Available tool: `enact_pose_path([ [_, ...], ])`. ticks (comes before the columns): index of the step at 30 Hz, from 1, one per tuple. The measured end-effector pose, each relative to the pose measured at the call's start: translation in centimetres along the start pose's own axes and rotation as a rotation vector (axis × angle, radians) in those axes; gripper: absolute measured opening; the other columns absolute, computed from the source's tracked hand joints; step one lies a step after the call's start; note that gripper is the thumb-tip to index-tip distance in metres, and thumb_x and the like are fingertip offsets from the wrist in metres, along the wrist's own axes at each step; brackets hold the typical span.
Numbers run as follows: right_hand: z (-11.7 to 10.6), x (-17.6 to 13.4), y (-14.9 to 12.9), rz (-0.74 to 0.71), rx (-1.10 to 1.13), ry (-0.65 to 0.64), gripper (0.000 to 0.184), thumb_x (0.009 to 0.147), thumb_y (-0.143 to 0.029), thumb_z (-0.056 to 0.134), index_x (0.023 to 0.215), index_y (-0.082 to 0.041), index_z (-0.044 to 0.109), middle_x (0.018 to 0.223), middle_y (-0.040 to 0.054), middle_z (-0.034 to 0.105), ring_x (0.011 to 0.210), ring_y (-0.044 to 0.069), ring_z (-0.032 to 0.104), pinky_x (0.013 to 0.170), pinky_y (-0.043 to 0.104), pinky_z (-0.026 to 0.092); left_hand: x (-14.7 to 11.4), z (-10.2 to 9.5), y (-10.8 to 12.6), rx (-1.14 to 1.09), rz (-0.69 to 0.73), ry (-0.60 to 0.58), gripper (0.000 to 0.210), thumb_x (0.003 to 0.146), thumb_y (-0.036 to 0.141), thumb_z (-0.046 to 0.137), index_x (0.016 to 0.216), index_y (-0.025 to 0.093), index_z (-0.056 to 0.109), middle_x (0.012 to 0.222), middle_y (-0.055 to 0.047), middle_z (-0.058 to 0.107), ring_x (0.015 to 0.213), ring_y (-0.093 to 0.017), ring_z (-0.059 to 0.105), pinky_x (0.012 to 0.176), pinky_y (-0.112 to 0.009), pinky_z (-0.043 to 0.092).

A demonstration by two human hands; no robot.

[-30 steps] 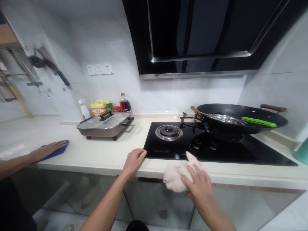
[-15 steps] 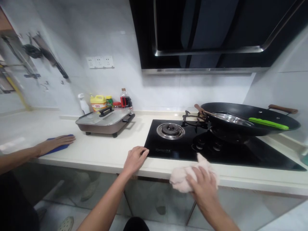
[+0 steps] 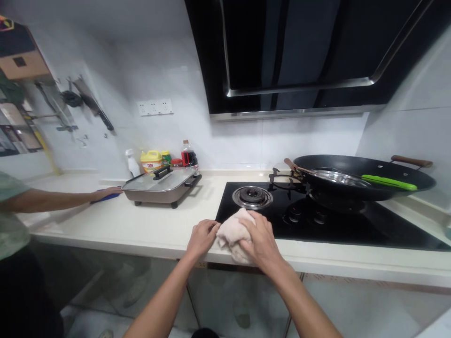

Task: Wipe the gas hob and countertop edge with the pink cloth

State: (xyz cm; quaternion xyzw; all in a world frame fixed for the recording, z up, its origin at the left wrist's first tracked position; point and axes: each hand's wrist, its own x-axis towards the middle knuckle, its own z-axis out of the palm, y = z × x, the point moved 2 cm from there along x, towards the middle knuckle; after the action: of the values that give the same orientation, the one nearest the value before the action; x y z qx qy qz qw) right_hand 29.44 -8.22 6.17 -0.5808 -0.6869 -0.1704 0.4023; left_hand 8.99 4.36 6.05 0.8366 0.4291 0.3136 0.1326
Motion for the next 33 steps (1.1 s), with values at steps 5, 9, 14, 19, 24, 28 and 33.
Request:
enact_pose_path([
  [5,1.9,1.5,3.0,0.306,-0.257,-0.189,0.057,0.093,-0.047,0.060,0.146,-0.026,0.059,0.162,0.0140,0.042,0.145,0.040,0.038,0.116,0.060,0.033,0.0,-0.2,-0.1,-0.014,-0.014,-0.005,0.033,0.102,0.042,0.049,0.105,0.026,0.078,0.117,-0.004,0.078,0.121,-0.026,0.064,0.106,-0.041,0.042],
  [9,2.4,0.1,5.6,0.358,-0.243,-0.355,0.060,0.103,-0.055,0.038,0.158,-0.031,0.046,0.166,0.0098,0.040,0.148,0.033,0.041,0.117,0.056,0.034,-0.1,-0.2,0.0,-0.041,-0.020,0.000,0.034,0.102,0.042,0.049,0.104,0.026,0.078,0.117,-0.004,0.078,0.120,-0.026,0.065,0.108,-0.042,0.043],
  [14,-2.5,-3.3,9.6,0.373,-0.301,-0.220,0.054,0.105,-0.055,0.029,0.135,-0.030,0.067,0.147,0.0085,0.061,0.130,0.028,0.058,0.107,0.048,0.043,-0.1,-0.1,-0.3,-0.054,-0.030,0.011,0.035,0.101,0.046,0.053,0.119,0.025,0.075,0.131,-0.008,0.073,0.128,-0.027,0.062,0.114,-0.046,0.040],
  [19,-8.4,-7.9,16.0,0.455,-0.579,-0.178,0.058,0.105,-0.052,0.028,0.108,-0.023,0.078,0.115,0.0122,0.072,0.103,0.029,0.066,0.093,0.045,0.048,0.2,-0.2,1.4,-0.053,-0.046,0.049,0.044,0.097,0.046,0.060,0.134,0.025,0.068,0.161,-0.012,0.048,0.151,-0.031,0.041,0.122,-0.053,0.033],
  [24,-10.4,-9.2,20.2,0.575,-0.634,-0.167,0.060,0.105,-0.050,0.028,0.120,-0.018,0.075,0.122,0.0168,0.068,0.107,0.032,0.064,0.096,0.047,0.048,1.6,1.8,8.6,0.017,0.325,-0.044,0.046,0.093,0.049,0.066,0.135,0.029,0.069,0.166,-0.007,0.043,0.156,-0.032,0.032,0.127,-0.054,0.023],
  [28,-10.0,-8.6,20.2,0.576,-0.653,-0.260,0.054,0.104,-0.052,0.033,0.129,-0.022,0.070,0.125,0.0149,0.065,0.113,0.033,0.061,0.098,0.051,0.047,3.6,4.5,11.8,0.145,0.375,-0.298,0.060,0.084,0.060,0.071,0.139,0.036,0.065,0.165,-0.007,0.044,0.154,-0.041,0.032,0.124,-0.067,0.017],
  [33,-9.7,-8.6,19.4,0.510,-0.701,-0.254,0.050,0.103,-0.054,0.038,0.124,-0.020,0.069,0.117,0.0142,0.063,0.112,0.033,0.058,0.098,0.053,0.044,5.4,7.2,12.9,0.135,0.317,-0.447,0.068,0.090,0.067,0.058,0.154,0.045,0.049,0.169,-0.005,0.038,0.149,-0.045,0.039,0.119,-0.070,0.022],
])
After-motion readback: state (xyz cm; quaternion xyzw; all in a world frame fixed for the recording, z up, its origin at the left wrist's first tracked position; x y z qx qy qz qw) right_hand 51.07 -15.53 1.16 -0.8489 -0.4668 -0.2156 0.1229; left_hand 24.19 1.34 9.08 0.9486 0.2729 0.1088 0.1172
